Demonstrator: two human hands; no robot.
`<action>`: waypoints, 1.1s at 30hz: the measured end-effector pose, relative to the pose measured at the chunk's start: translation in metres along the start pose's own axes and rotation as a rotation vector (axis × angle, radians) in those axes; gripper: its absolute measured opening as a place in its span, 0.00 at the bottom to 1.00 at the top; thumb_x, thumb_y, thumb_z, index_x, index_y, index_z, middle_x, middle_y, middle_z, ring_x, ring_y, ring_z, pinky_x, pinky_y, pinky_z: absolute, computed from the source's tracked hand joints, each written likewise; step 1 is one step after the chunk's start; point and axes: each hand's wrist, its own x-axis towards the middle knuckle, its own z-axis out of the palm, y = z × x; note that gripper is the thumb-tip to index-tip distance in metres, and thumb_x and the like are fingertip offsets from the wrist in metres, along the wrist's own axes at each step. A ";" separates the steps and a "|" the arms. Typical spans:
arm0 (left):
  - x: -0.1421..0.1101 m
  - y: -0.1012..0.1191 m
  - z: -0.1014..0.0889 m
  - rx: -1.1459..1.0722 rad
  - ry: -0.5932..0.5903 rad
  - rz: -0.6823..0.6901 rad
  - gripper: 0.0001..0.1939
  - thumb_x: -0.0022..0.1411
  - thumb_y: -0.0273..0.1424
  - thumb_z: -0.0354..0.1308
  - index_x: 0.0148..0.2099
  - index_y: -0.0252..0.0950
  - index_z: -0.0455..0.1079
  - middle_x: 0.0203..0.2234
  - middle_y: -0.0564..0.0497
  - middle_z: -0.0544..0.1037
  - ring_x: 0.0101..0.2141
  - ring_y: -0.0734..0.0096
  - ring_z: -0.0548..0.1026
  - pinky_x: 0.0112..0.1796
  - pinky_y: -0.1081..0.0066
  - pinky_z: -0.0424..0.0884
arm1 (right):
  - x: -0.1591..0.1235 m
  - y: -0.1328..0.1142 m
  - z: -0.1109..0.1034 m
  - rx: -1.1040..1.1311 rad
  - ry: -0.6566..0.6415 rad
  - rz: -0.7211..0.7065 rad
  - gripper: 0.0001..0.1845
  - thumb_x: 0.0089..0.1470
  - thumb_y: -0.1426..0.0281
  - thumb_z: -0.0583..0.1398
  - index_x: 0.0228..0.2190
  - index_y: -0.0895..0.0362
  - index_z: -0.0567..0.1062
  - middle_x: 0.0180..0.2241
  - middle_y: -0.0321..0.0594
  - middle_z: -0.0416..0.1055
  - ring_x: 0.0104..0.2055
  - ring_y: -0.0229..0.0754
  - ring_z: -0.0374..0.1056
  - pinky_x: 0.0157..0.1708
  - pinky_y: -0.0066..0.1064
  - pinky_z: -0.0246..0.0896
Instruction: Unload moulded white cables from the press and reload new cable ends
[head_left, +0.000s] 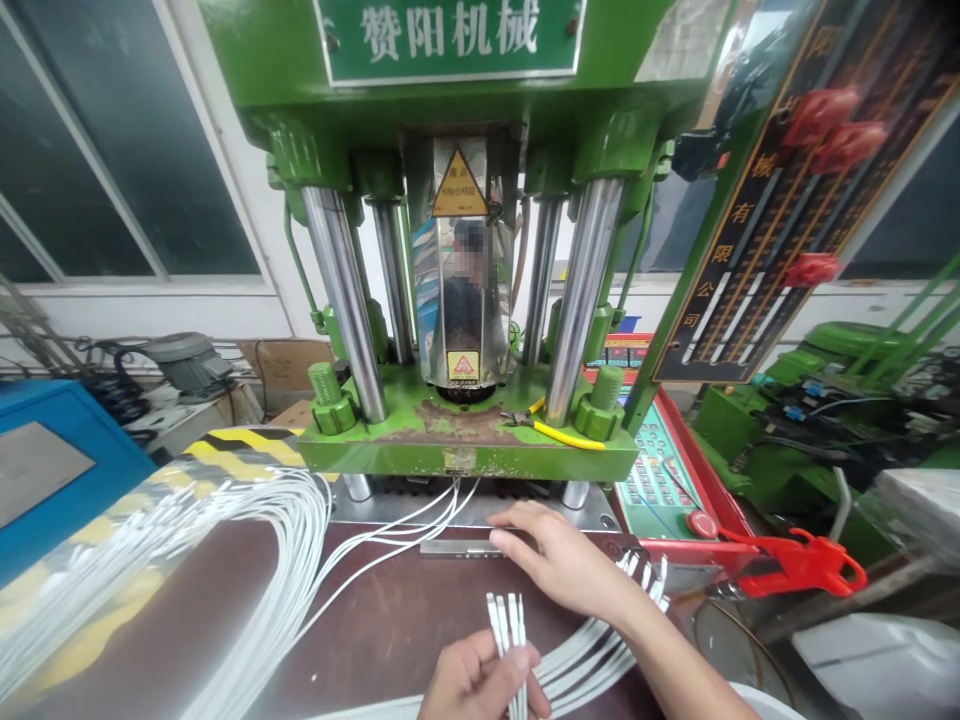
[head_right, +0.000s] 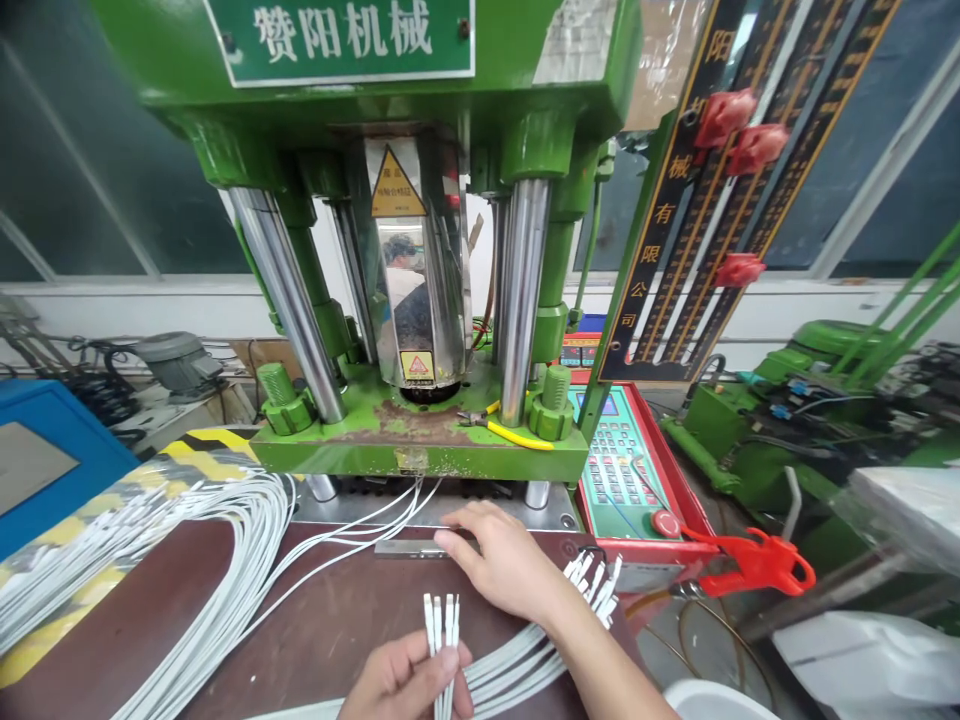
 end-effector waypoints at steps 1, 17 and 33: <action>-0.002 0.001 -0.001 -0.006 0.030 0.003 0.28 0.45 0.51 0.59 0.36 0.28 0.67 0.24 0.46 0.75 0.20 0.75 0.69 0.19 0.77 0.56 | 0.003 0.006 0.006 -0.127 0.028 0.000 0.21 0.56 0.56 0.52 0.44 0.56 0.71 0.41 0.43 0.69 0.46 0.47 0.62 0.48 0.37 0.53; -0.005 0.001 -0.011 -0.194 0.011 0.010 0.20 0.49 0.45 0.60 0.31 0.32 0.61 0.21 0.47 0.76 0.18 0.74 0.72 0.16 0.79 0.59 | 0.006 0.004 0.025 0.244 -0.068 0.062 0.14 0.55 0.65 0.56 0.44 0.52 0.67 0.28 0.33 0.66 0.28 0.36 0.61 0.30 0.28 0.57; 0.014 -0.007 -0.010 0.102 0.122 0.033 0.26 0.40 0.50 0.63 0.27 0.32 0.64 0.16 0.46 0.75 0.15 0.76 0.66 0.20 0.74 0.59 | 0.004 0.011 0.015 0.807 -0.157 0.203 0.23 0.53 0.61 0.58 0.50 0.55 0.68 0.29 0.40 0.71 0.22 0.32 0.62 0.25 0.26 0.57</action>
